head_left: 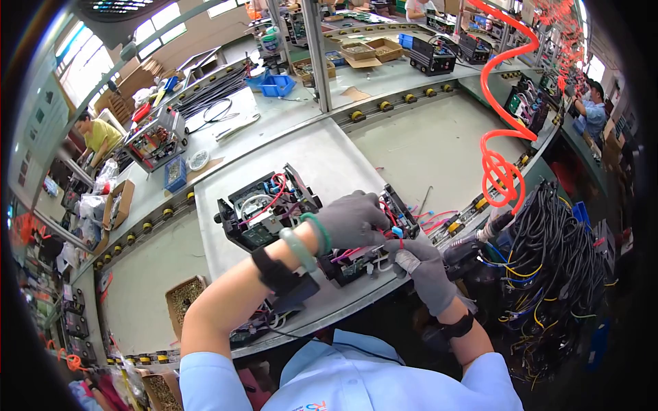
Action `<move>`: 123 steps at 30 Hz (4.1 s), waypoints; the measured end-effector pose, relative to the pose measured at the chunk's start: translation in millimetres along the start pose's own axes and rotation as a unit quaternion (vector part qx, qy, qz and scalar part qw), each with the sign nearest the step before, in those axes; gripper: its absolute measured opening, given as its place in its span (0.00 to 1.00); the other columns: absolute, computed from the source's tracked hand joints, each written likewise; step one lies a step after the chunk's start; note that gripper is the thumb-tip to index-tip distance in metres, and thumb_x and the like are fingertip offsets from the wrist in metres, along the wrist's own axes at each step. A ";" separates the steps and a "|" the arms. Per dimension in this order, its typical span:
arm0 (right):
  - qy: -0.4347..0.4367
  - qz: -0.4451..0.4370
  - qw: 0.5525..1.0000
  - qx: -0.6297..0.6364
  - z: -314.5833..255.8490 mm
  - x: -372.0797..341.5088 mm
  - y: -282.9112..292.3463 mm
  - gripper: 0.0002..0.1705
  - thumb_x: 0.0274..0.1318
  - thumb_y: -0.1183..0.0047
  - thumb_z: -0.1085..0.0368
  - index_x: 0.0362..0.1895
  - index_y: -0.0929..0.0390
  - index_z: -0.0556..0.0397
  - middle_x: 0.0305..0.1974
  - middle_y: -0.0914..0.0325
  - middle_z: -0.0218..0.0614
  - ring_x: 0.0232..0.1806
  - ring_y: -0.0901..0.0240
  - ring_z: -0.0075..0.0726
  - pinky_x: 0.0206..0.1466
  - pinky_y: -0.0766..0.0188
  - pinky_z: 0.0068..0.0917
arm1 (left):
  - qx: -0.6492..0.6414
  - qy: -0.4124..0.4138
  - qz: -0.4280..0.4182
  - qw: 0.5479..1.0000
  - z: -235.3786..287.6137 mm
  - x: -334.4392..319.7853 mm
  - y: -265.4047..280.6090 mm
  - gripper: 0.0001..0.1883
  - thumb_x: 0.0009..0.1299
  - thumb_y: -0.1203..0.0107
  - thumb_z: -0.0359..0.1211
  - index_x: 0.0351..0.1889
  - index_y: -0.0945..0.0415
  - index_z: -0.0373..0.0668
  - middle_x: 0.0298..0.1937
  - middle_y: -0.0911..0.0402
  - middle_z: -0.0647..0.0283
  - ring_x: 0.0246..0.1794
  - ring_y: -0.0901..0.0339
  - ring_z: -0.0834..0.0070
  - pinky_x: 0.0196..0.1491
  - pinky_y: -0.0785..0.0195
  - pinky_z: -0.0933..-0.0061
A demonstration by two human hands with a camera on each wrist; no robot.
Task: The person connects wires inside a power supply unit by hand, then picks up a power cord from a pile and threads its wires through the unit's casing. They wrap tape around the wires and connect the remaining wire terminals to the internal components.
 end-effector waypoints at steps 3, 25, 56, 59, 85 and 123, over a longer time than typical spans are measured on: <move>0.132 0.025 0.984 -0.119 -10.4 -3.4 11.9 0.16 0.67 0.55 0.73 0.52 0.17 0.60 0.41 0.24 0.29 0.40 0.30 0.19 0.47 0.33 0.20 | 0.013 0.004 0.005 1.000 1.8 5.0 -2.4 0.16 0.61 0.36 0.40 0.46 0.13 0.49 0.48 0.23 0.52 0.56 0.28 0.53 0.56 0.29 0.58; -0.049 -0.288 0.955 -0.053 -3.7 45.6 -135.0 0.11 0.67 0.42 0.63 0.47 0.16 0.57 0.31 0.18 0.25 0.30 0.26 0.15 0.32 0.29 0.19 | -0.455 0.177 0.124 0.864 -42.2 -177.6 44.9 0.15 0.77 0.45 0.35 0.55 0.20 0.35 0.46 0.15 0.65 0.45 0.22 0.83 0.51 0.26 0.77; 0.030 -0.220 0.920 -0.324 -19.2 162.7 -163.7 0.12 0.68 0.47 0.68 0.49 0.17 0.61 0.31 0.18 0.34 0.34 0.23 0.22 0.39 0.26 0.24 | 0.086 0.224 0.277 0.930 -136.4 -162.2 36.8 0.13 0.64 0.45 0.32 0.45 0.16 0.42 0.61 0.25 0.46 0.61 0.28 0.47 0.62 0.32 0.53; 0.084 -0.231 0.900 -0.360 -15.3 170.2 -181.6 0.13 0.65 0.46 0.67 0.50 0.18 0.59 0.32 0.16 0.40 0.35 0.21 0.27 0.40 0.24 0.27 | 0.079 0.209 0.292 0.930 -132.1 -162.6 31.4 0.15 0.63 0.45 0.32 0.47 0.17 0.42 0.65 0.30 0.42 0.65 0.31 0.45 0.65 0.33 0.52; 0.100 -0.249 0.812 -0.519 -10.6 167.6 -207.1 0.12 0.59 0.49 0.59 0.39 0.18 0.51 0.33 0.19 0.49 0.39 0.20 0.57 0.46 0.25 0.48 | -0.349 0.325 0.221 0.851 -218.5 -152.2 28.9 0.28 0.75 0.43 0.47 0.65 0.29 0.36 0.58 0.20 0.53 0.58 0.22 0.68 0.62 0.31 0.69; 0.129 -0.189 0.811 -0.539 -12.0 151.8 -196.9 0.20 0.59 0.45 0.61 0.55 0.21 0.50 0.38 0.17 0.50 0.42 0.19 0.58 0.46 0.23 0.44 | -0.323 0.324 0.055 0.887 -222.9 -139.2 30.8 0.36 0.74 0.47 0.49 0.71 0.39 0.34 0.61 0.24 0.50 0.60 0.25 0.67 0.63 0.31 0.68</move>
Point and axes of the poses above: each hand's wrist, its own x-axis towards the middle knuckle, its own y-axis out of the back of the hand, z = x × y, the point moved 8 cm from there along x, towards the middle knuckle
